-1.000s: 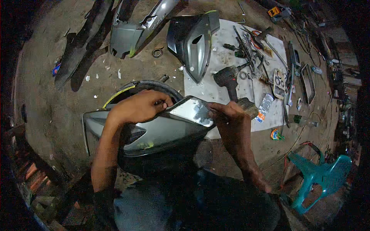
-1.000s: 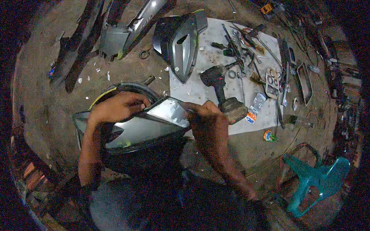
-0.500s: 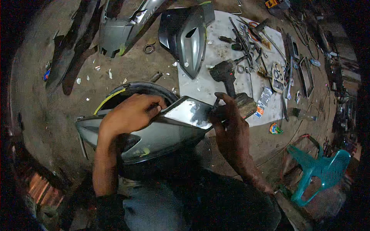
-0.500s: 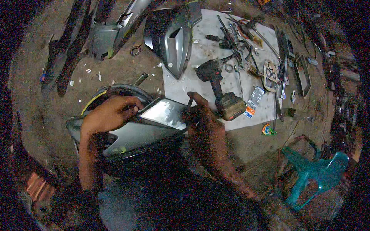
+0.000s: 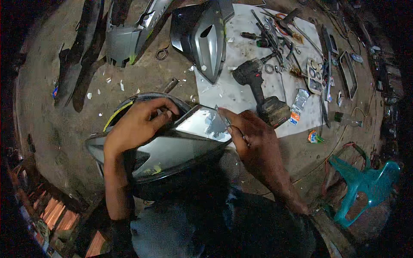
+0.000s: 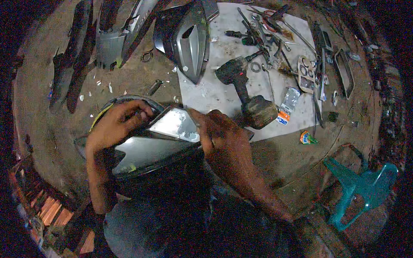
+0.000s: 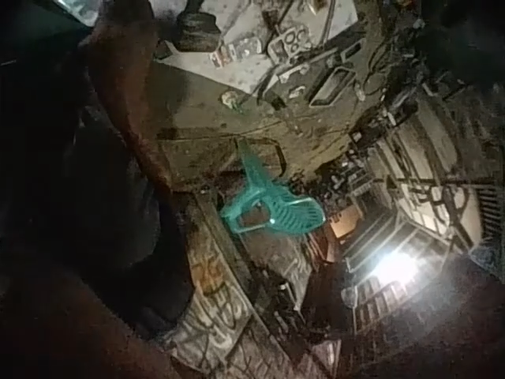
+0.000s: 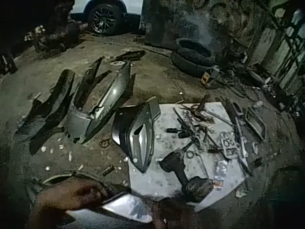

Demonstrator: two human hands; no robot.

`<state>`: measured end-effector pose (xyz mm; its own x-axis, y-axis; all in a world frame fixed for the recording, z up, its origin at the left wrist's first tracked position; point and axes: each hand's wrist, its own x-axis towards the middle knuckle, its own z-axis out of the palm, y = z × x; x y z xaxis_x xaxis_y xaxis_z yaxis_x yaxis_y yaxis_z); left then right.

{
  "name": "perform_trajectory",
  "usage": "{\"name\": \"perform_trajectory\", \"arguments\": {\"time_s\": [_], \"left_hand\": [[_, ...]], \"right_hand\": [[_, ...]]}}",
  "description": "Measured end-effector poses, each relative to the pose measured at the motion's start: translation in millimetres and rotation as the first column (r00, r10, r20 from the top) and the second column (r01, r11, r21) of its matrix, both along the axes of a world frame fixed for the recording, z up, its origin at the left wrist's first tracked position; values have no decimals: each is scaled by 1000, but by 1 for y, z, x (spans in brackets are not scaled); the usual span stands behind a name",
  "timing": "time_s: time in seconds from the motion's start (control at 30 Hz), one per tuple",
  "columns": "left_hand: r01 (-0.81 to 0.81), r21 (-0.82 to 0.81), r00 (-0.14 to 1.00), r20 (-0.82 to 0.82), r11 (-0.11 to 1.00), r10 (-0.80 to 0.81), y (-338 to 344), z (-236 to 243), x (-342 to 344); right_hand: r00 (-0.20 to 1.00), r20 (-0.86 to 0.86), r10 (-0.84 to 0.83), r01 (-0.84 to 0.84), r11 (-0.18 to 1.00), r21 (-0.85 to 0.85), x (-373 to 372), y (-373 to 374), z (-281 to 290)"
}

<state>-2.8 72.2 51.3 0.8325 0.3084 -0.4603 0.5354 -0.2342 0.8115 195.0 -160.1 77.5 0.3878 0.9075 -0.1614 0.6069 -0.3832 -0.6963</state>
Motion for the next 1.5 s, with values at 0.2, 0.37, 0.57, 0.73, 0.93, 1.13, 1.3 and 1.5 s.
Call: {"name": "perform_trajectory", "arguments": {"time_s": [0.2,0.37,0.57,0.73,0.93,1.13,1.3,1.5], "left_hand": [[49,96,999,-4,994,-48,4,4,1],[99,95,994,-65,991,-93,2,-3,0],[80,122,996,-58,989,-73,1,1,4],[-47,308,992,127,950,8,-10,5,11],[56,364,946,279,930,-166,-18,1,26],[150,422,915,282,894,-287,-17,-4,30],[154,433,912,282,888,-296,-18,-6,32],[103,473,902,326,875,-283,-16,-9,30]], "right_hand": [[985,152,77,-88,994,68,-9,4,0],[986,163,35,-42,998,39,-11,7,0],[994,113,-6,-2,998,67,-16,14,-2],[980,197,29,-31,1000,4,-18,14,-3],[948,307,81,-85,996,-1,-19,17,-5],[954,292,66,-75,997,19,-21,16,-12],[932,350,97,-99,995,-13,-22,18,-9],[945,297,140,-125,990,-71,-20,18,-11]]}}
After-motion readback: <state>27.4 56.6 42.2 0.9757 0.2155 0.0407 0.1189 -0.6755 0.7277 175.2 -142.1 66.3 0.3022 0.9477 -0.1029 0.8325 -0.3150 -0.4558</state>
